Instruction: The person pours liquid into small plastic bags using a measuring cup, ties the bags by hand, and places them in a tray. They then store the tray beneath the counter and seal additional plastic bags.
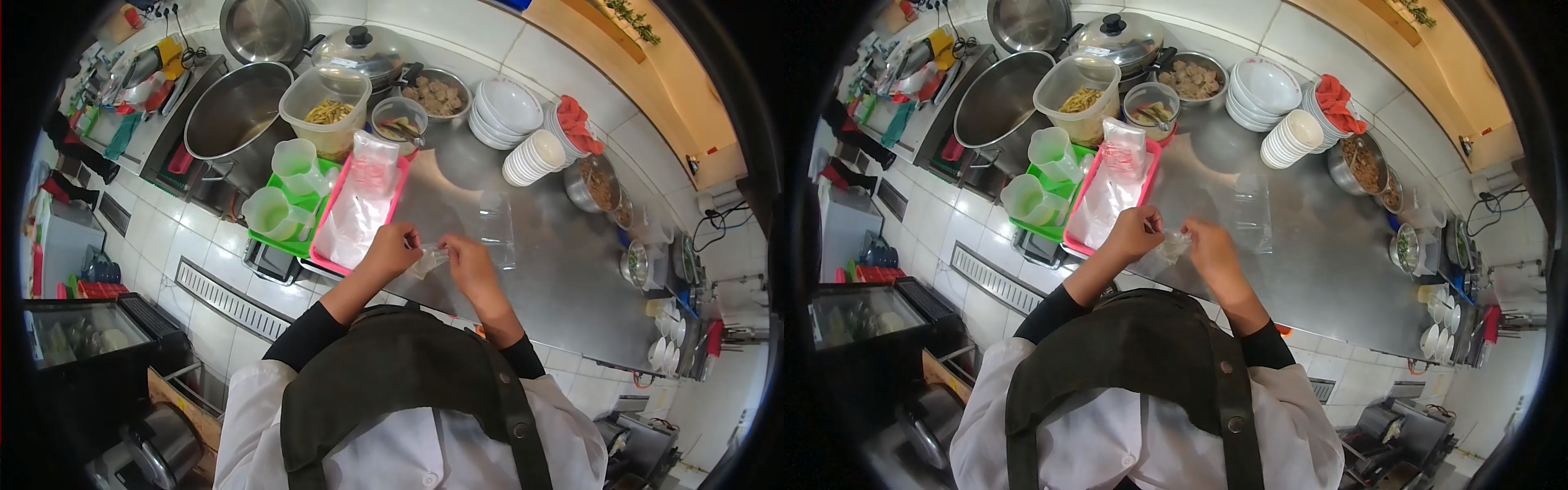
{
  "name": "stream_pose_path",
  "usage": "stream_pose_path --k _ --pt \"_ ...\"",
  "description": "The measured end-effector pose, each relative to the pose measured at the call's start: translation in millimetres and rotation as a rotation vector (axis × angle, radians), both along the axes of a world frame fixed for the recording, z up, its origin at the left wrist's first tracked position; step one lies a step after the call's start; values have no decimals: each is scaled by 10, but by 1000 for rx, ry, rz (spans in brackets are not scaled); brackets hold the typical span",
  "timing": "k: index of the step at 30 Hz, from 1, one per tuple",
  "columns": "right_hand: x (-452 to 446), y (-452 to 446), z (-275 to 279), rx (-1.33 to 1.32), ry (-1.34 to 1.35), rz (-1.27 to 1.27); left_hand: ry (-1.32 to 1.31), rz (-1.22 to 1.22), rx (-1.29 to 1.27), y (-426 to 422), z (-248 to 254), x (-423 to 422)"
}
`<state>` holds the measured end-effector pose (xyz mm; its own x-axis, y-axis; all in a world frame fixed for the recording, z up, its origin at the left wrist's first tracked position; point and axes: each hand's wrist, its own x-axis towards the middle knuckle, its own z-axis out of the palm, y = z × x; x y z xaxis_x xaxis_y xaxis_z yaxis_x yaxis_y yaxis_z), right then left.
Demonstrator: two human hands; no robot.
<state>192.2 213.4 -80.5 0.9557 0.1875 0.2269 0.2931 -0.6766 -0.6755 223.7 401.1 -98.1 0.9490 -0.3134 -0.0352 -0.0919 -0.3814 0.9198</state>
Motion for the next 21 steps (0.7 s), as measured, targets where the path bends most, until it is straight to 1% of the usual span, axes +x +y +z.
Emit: stream_pose_path --k 3,4,7,10,12,15,16,18,20,21 --pt "24 -50 75 -201 126 70 -48 -97 29 29 151 65" --pt "28 -29 109 -183 134 64 -77 -126 37 34 188 85" --pt "-11 97 211 -140 166 46 -237 -175 177 25 144 49" --pt "-42 169 324 -137 192 50 -309 -224 248 -3 148 -25" --pt "-51 186 440 -157 191 87 -283 -215 175 6 210 -59" --pt "-70 164 271 -235 131 49 -286 -215 102 -1 197 -88" --pt "-84 156 291 -271 159 29 -296 -207 90 12 178 -91" --pt "-34 172 438 -337 193 35 -286 -218 119 12 49 -82" --pt "120 336 851 -188 285 44 -347 -189 98 28 -68 -89" --pt "207 504 1060 -133 199 125 -364 -190 64 28 -140 -90"
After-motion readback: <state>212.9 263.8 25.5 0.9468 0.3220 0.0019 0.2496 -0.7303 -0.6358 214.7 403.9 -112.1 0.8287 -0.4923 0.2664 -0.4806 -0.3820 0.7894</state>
